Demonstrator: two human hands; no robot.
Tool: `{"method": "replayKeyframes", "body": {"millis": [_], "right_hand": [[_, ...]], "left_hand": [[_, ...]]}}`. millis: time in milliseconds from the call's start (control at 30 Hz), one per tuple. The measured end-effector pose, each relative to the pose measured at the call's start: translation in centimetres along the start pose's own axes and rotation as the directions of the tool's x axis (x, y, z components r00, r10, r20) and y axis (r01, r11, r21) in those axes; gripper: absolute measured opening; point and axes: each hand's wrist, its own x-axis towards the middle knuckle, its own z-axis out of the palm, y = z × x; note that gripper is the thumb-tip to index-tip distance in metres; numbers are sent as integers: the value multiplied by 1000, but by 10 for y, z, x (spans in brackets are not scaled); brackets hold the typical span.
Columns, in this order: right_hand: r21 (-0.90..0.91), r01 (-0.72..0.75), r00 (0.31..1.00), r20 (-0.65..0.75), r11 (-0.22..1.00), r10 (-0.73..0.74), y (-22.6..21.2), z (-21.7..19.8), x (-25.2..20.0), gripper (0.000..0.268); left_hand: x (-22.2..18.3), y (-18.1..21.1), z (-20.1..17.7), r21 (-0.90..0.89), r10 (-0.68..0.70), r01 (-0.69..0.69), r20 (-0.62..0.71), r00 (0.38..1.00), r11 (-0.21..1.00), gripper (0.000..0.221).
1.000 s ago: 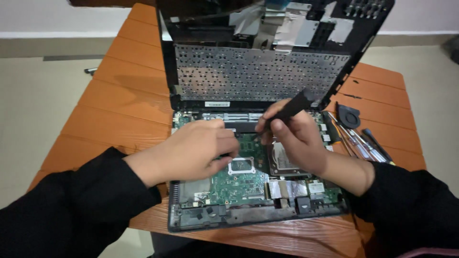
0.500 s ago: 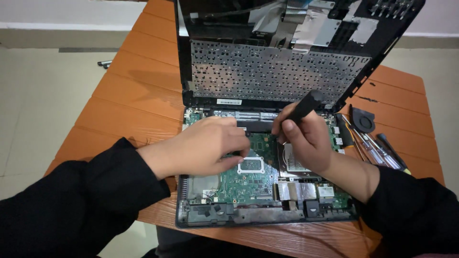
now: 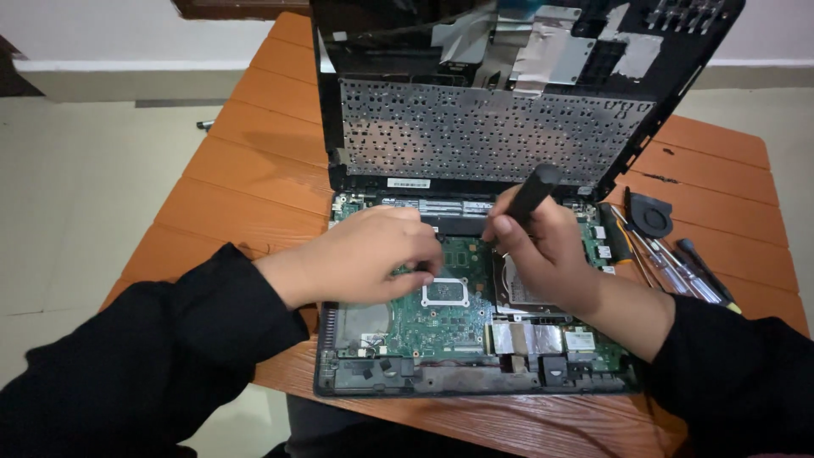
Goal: Disassembling a laptop by removing internal screws and components using a screwdriver
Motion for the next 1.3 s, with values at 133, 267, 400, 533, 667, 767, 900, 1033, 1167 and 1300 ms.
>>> {"method": "replayKeyframes", "body": {"millis": [133, 267, 400, 533, 667, 767, 900, 1033, 1167, 1300], "right_hand": [[19, 32, 999, -5, 999, -32, -1, 1, 0, 19], [11, 40, 999, -24, 999, -40, -4, 3, -1, 18], [-20, 52, 998, -32, 998, -53, -3, 2, -3, 19], [-21, 48, 998, -45, 999, -49, -3, 2, -2, 17], [-106, 34, 998, -46, 994, -39, 0, 1, -4, 17], [-92, 41, 998, -49, 995, -46, 1, 1, -4, 17], [-107, 61, 996, -51, 992, -67, -11, 0, -2, 18], [-232, -31, 999, 17, 972, 36, -27, -1, 4, 11], [-85, -170, 985, 6, 982, 171, -19, -2, 1, 10], [-96, -202, 979, 18, 975, 204, -6, -3, -5, 21]], "left_hand": [[0, 1, -2, -14, 5, -5, -7, 1000, 1000, 13], [0, -1, -3, -53, -2, 1, -29, 1000, 999, 16], [-3, -8, -3, -105, 11, -21, -94, 995, 994, 15], [-4, -14, -2, -99, 48, -71, -216, 975, 992, 10], [-3, -25, 1, -94, 64, -102, -347, 936, 990, 12], [-7, -47, 8, -41, 40, -79, -585, 810, 996, 17], [-7, -47, 1, -116, -57, -58, -791, 609, 992, 13], [-7, -44, -11, -104, -88, -10, -885, 458, 995, 27], [-10, -61, -7, -261, -264, 79, -825, 499, 962, 25], [-11, -66, -5, -316, -365, 188, -734, 573, 930, 34]]}}
